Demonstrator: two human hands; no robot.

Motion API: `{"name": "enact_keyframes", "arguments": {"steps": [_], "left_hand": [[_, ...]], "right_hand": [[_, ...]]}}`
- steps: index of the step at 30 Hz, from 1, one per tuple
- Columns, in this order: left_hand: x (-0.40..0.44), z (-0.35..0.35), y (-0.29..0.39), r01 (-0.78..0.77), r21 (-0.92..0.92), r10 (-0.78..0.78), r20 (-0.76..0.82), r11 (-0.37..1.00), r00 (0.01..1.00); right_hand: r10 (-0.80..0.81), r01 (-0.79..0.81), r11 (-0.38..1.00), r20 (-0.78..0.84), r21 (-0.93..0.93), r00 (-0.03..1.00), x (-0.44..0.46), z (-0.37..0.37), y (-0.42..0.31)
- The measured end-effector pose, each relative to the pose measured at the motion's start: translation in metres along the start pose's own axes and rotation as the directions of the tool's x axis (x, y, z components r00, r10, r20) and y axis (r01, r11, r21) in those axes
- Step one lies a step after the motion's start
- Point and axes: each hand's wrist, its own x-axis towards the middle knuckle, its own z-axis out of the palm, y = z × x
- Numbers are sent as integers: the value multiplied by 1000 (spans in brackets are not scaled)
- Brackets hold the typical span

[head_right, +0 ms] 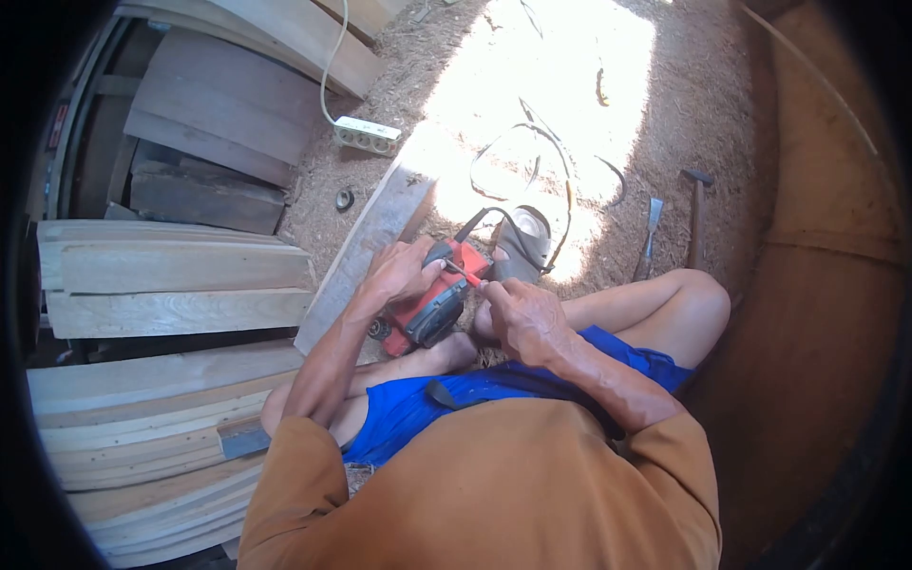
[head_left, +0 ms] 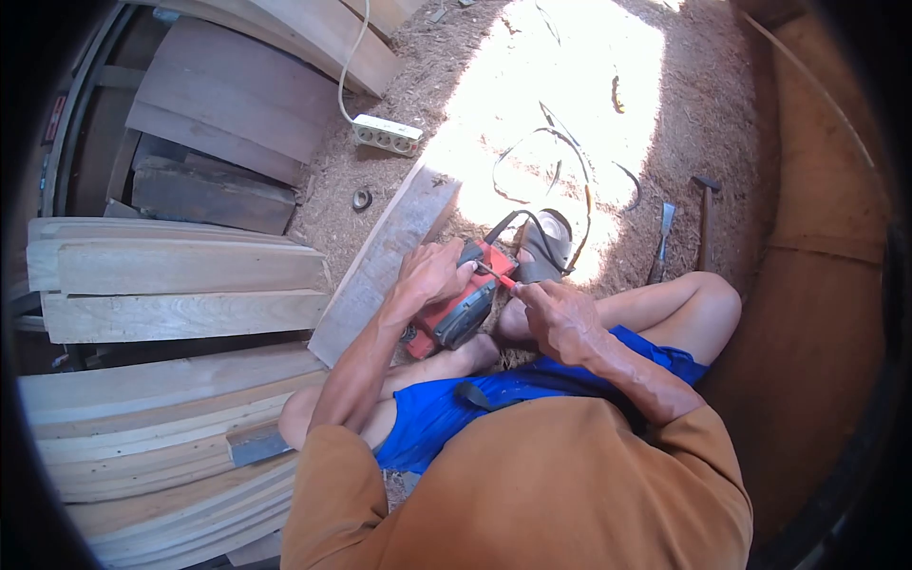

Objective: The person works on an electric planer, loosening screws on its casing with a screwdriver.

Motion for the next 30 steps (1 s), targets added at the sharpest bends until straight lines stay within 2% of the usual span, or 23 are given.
{"name": "enact_keyframes", "arguments": {"steps": [3,4,5,6,7,10,13,15,16,17,20,23,26,27,28,29,30], "left_hand": [[-1,3,-1,-23,-4,23,-16,1000,1000],[-2,4,-2,-41,-5,41,-28,999,999],[-3,5,-3,-58,-6,58,-42,998,997],[-6,6,-4,-55,-12,54,-47,998,997],[-7,5,-4,-55,-14,54,-55,998,997],[-4,7,-4,-12,-3,12,-50,1000,999],[-2,6,-1,35,31,-34,-43,999,999],[-2,3,1,49,38,-47,-45,998,998],[-4,2,2,52,30,-51,-41,998,998],[-5,2,2,56,21,-55,-38,998,998],[-2,9,-2,35,26,-33,-59,999,998],[-8,6,1,28,-17,-28,-49,999,998],[-10,8,1,-38,13,39,-92,999,995],[-11,11,0,-48,-3,47,-102,999,994],[-12,12,-1,-58,-16,55,-114,998,992],[-11,13,-3,-66,-28,62,-130,997,990],[-10,12,-3,-70,-27,66,-140,997,988]], "right_hand": [[133,-155,944,95,290,987,-7,3,0],[319,-355,763,163,540,934,-7,9,2],[460,-501,479,279,721,843,-6,18,5],[538,-573,131,428,809,726,-3,21,6],[543,-599,-157,575,785,612,-1,16,9],[507,-657,-256,677,709,533,2,19,18],[680,-732,262,419,628,602,17,6,12],[438,-424,762,93,489,894,14,-8,3],[235,-212,917,-30,339,971,10,-15,-1],[167,-175,942,52,287,985,9,-21,-4],[37,-51,988,102,147,994,-6,-3,3],[70,-83,987,96,140,993,-7,-7,-7],[69,-48,955,-60,294,996,-21,18,7],[310,-282,774,49,567,950,-21,18,5],[487,-463,469,217,752,846,-18,19,2],[571,-564,90,422,821,705,-15,19,0],[557,-567,-12,477,823,680,-12,16,3]]}}
